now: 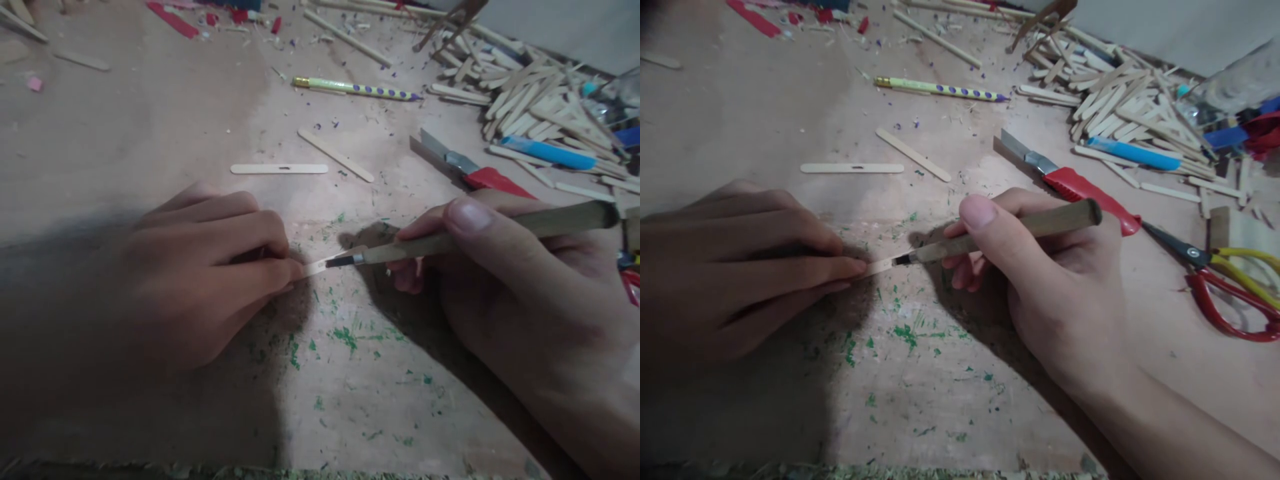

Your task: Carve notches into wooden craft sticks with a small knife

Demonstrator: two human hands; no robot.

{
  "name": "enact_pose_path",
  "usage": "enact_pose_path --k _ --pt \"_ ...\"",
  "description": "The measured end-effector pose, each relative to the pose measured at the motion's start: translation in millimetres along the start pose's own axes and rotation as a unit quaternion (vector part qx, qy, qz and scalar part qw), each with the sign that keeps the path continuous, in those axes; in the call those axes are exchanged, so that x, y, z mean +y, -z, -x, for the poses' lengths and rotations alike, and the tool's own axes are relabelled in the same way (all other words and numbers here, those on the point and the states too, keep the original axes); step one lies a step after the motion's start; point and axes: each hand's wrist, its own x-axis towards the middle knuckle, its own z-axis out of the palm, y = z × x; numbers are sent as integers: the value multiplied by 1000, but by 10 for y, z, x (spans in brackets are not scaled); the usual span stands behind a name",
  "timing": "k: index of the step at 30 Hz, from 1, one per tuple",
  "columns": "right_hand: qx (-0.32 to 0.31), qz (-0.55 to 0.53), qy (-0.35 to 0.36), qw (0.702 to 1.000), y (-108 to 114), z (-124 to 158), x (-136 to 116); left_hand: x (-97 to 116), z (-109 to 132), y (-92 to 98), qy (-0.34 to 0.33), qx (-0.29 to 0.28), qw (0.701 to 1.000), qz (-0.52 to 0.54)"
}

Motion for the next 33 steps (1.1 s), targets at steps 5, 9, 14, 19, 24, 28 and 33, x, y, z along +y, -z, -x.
enact_pose_path --k 5,9,14,19,24,28,33 --pt "7 -5 6 1000 -1 12 -5 50 -22 -4 14 1 1000 13" --pt "18 0 1 1000 -11 6 12 55 -11 4 7 2 1000 8" --pt "-1 -2 1 1000 11 -1 9 20 -10 27 15 -4 1000 4" --pt "-33 -6 -13 999 63 -13 26 57 -77 8 15 12 1000 2" --pt "-52 2 -38 998 110 -18 55 80 -96 -5 31 12 999 9" --pt "-73 17 -58 995 167 -33 15 72 -65 10 19 14 1000 7" --pt "-95 11 -102 990 244 -95 -20 65 -70 2 9 13 1000 1"
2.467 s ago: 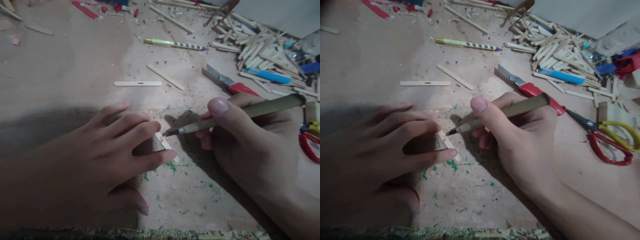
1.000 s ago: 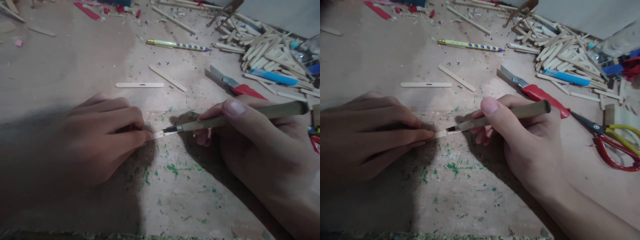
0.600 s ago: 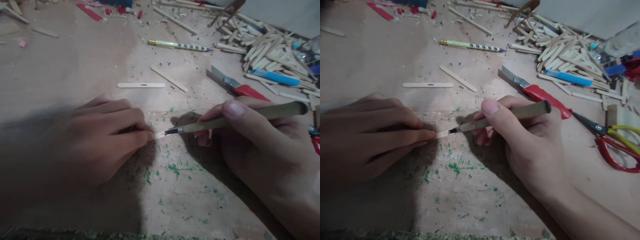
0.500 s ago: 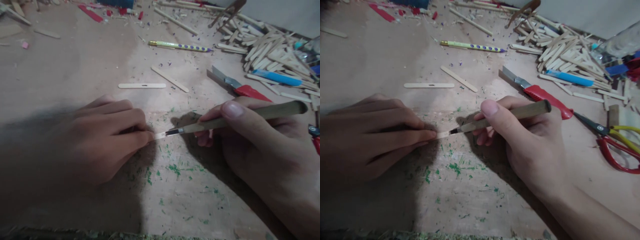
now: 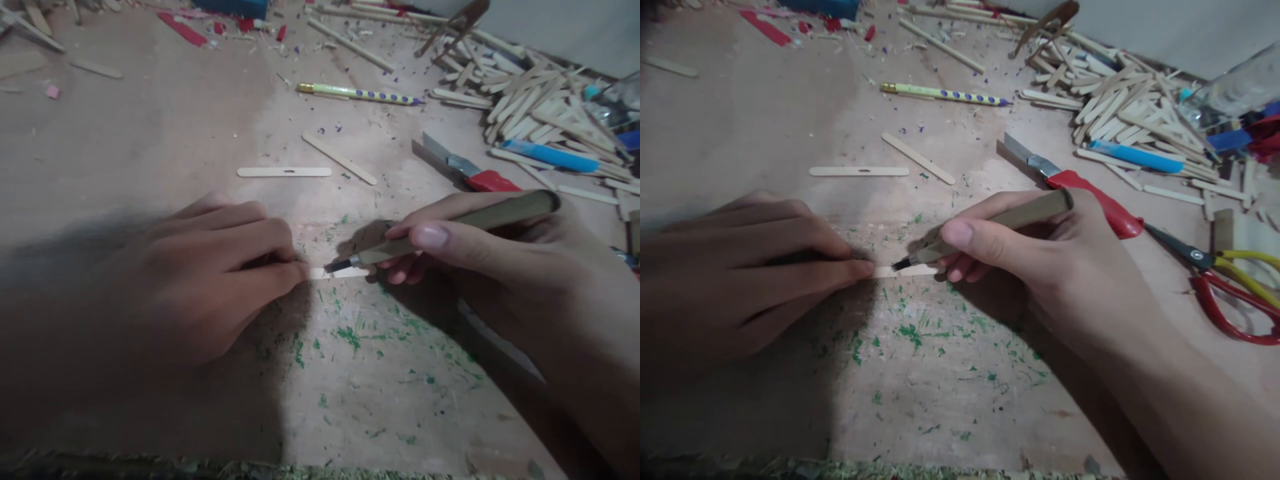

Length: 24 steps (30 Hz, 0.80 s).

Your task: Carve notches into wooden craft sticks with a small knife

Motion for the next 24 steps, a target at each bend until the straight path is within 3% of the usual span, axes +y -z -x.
enact_pose_path --k 7,14,24 --pt "-38 12 14 999 41 -77 61 50 35 -29 26 -2 1000 7" --pt "6 15 46 999 -29 -30 27 -14 37 -15 -1 1 1000 3" --pt "-25 32 79 996 59 -31 122 50 -6 -23 19 5 1000 2"
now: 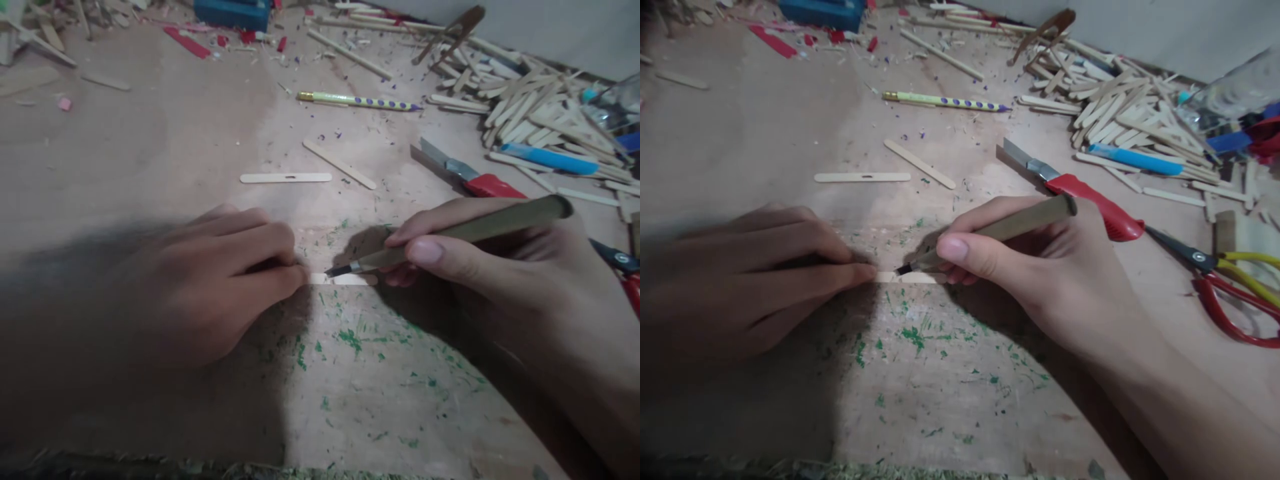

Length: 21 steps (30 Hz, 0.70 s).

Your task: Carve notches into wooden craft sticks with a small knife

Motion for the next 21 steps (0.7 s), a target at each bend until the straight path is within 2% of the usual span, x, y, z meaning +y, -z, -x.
enact_pose_path --k 6,14,18,21 --pt "-12 -3 -12 1000 11 -39 -24 33 12 15 -1 7 1000 14" --pt "15 23 -31 999 -26 -33 -53 30 27 -14 -3 8 1000 15" --pt "5 12 -51 999 4 -47 -37 32 26 5 20 -8 1000 9" --pt "-1 -4 -73 997 5 -45 -56 20 4 29 -5 -18 1000 -2"
